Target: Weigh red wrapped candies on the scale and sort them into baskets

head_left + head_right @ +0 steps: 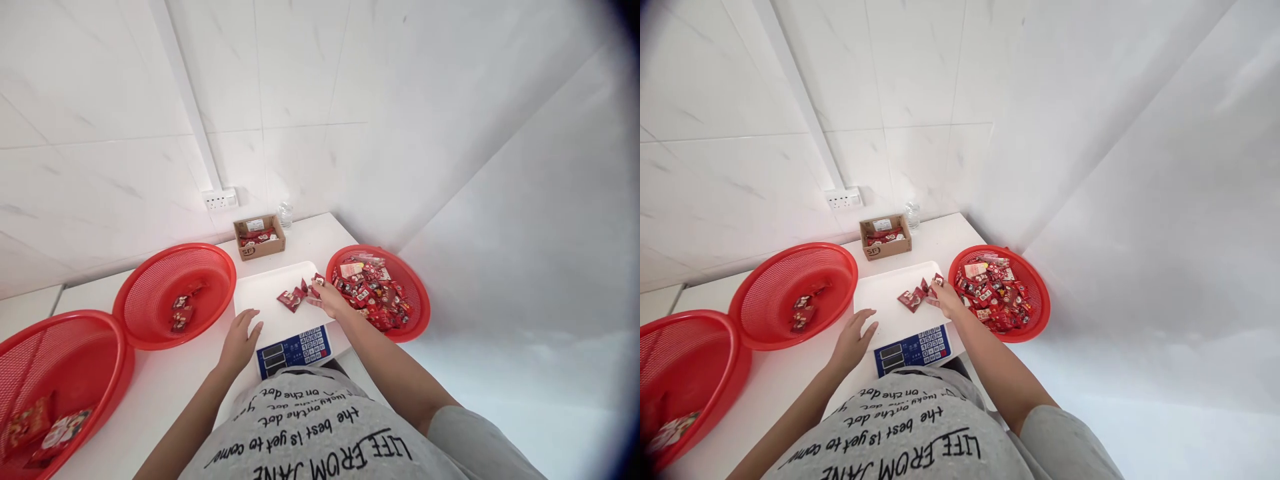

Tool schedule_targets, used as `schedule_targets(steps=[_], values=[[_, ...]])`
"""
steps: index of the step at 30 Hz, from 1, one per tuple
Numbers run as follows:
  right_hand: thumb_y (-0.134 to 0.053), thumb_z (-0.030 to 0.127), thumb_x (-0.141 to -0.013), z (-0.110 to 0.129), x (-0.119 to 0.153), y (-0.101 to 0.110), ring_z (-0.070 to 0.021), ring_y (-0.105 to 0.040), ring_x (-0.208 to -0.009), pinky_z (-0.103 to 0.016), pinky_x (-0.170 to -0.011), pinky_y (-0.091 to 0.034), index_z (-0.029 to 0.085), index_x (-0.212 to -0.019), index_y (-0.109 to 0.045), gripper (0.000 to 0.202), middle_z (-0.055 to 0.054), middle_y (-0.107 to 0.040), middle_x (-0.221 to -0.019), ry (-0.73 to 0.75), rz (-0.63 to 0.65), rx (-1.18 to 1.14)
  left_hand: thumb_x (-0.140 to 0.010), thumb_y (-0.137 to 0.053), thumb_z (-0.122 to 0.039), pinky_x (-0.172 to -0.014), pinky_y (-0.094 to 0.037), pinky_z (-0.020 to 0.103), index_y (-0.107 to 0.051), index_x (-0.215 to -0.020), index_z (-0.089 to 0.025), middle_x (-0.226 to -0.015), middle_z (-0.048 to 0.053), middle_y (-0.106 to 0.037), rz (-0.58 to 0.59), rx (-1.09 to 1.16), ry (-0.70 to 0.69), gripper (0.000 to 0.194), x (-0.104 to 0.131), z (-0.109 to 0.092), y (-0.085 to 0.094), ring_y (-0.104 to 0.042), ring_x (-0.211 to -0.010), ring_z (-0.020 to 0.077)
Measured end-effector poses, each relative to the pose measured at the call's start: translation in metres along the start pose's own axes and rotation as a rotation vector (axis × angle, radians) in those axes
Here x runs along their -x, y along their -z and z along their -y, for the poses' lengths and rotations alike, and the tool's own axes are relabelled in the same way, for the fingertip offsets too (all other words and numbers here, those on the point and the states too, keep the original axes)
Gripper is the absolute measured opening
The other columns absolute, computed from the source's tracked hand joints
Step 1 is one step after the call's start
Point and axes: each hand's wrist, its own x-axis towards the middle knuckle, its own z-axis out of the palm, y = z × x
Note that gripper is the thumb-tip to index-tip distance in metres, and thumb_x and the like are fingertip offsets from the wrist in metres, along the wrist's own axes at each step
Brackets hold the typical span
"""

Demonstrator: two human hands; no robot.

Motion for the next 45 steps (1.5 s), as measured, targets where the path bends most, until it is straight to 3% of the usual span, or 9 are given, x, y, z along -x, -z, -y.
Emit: schedule_targets(steps=[6,9,12,16,22,31,33,38,45], values=[[-0.056,0.031,-0.077,-0.004,0.016,0.001,-0.0129,-0.060,-0.081,-0.025,-0.066,-0.052,0.022,-0.103,-0.055,0.028,-0.006,-0.061,-0.101,-0.040,0.062,0.232,-0.087,-0.043,-0.038,-0.103,-0.035,0.044,-0.049,-0.123,-0.016,-0.130,0.014,-0.048,0.115,-0.091,-0.014,0.042,0.002,0.000,-0.007,-0.041,-0.124,0.0252],[-0.053,0.027,-0.077,-0.006,0.022,0.003,-0.0129,-0.060,-0.078,-0.025,-0.066,-0.051,0.022,-0.102,-0.058,0.026,-0.004,-0.063,-0.094,-0.042,0.102,0.337,-0.085,-0.047,-0.038,-0.104,-0.032,0.047,-0.045,-0.127,-0.016,-0.137,0.015,-0.042,0.149,-0.142,-0.026,0.048,-0.005,0.001,-0.015,-0.032,-0.130,0.0287],[-0.049,0.023,-0.079,-0.008,0.022,0.005,-0.0154,-0.060,-0.080,-0.030,-0.074,-0.049,0.021,-0.103,-0.060,0.026,-0.004,-0.064,-0.092,0.112,0.108,0.614,-0.083,-0.051,-0.037,-0.106,-0.027,0.049,-0.043,-0.130,-0.019,-0.141,0.012,-0.037,0.168,-0.187,-0.068,0.051,-0.018,-0.001,-0.026,-0.023,-0.134,0.0313],[-0.050,0.022,-0.080,-0.004,0.010,0.002,-0.0214,-0.049,-0.113,-0.037,-0.098,-0.036,0.020,-0.116,-0.056,0.037,-0.010,-0.054,-0.121,0.401,0.101,0.902,-0.082,-0.054,-0.035,-0.106,-0.022,0.055,-0.042,-0.132,-0.025,-0.146,0.010,-0.031,0.210,-0.252,-0.105,0.052,-0.034,-0.011,-0.042,-0.017,-0.136,0.0336],[-0.050,0.024,-0.082,-0.003,-0.019,-0.019,-0.0256,-0.022,-0.135,-0.044,-0.108,-0.023,0.020,-0.131,-0.043,0.050,-0.011,-0.032,-0.144,0.564,0.296,1.120,-0.080,-0.057,-0.031,-0.105,-0.020,0.057,-0.043,-0.131,-0.028,-0.144,0.009,-0.035,0.279,-0.297,-0.106,0.054,-0.037,-0.020,-0.061,-0.019,-0.135,0.0341],[-0.048,0.007,-0.078,-0.017,-0.023,-0.011,-0.0208,-0.032,-0.132,-0.045,-0.110,-0.022,0.023,-0.110,-0.062,0.039,-0.006,-0.044,-0.138,0.720,0.661,1.089,-0.083,-0.050,-0.030,-0.105,-0.026,0.055,-0.058,-0.111,-0.026,-0.132,0.005,-0.049,0.266,-0.174,-0.117,0.029,-0.023,-0.023,-0.048,-0.023,-0.134,0.0311],[-0.048,0.006,-0.077,-0.018,-0.018,-0.006,-0.0219,-0.030,-0.133,-0.048,-0.109,-0.022,0.026,-0.116,-0.058,0.044,-0.005,-0.042,-0.139,0.716,0.640,1.080,-0.084,-0.049,-0.030,-0.106,-0.026,0.054,-0.059,-0.107,-0.024,-0.131,0.006,-0.050,0.255,-0.149,-0.109,0.025,-0.021,-0.024,-0.046,-0.026,-0.133,0.0299],[-0.052,0.015,-0.078,-0.021,-0.008,0.005,-0.0240,-0.028,-0.133,-0.048,-0.109,-0.023,0.024,-0.128,-0.048,0.051,-0.009,-0.039,-0.140,0.662,0.416,1.065,-0.081,-0.053,-0.029,-0.105,-0.029,0.053,-0.054,-0.111,-0.021,-0.132,0.010,-0.049,0.202,-0.131,-0.062,0.030,-0.027,-0.022,-0.050,-0.029,-0.132,0.0294],[-0.044,0.005,-0.076,-0.030,0.001,0.014,-0.0222,-0.029,-0.133,-0.048,-0.109,-0.026,0.022,-0.122,-0.054,0.050,-0.007,-0.045,-0.136,0.643,0.429,1.007,-0.080,-0.054,-0.024,-0.106,-0.028,0.053,-0.054,-0.114,-0.023,-0.129,0.006,-0.052,0.224,-0.145,-0.138,0.034,-0.032,-0.013,-0.055,-0.026,-0.134,0.0285]])
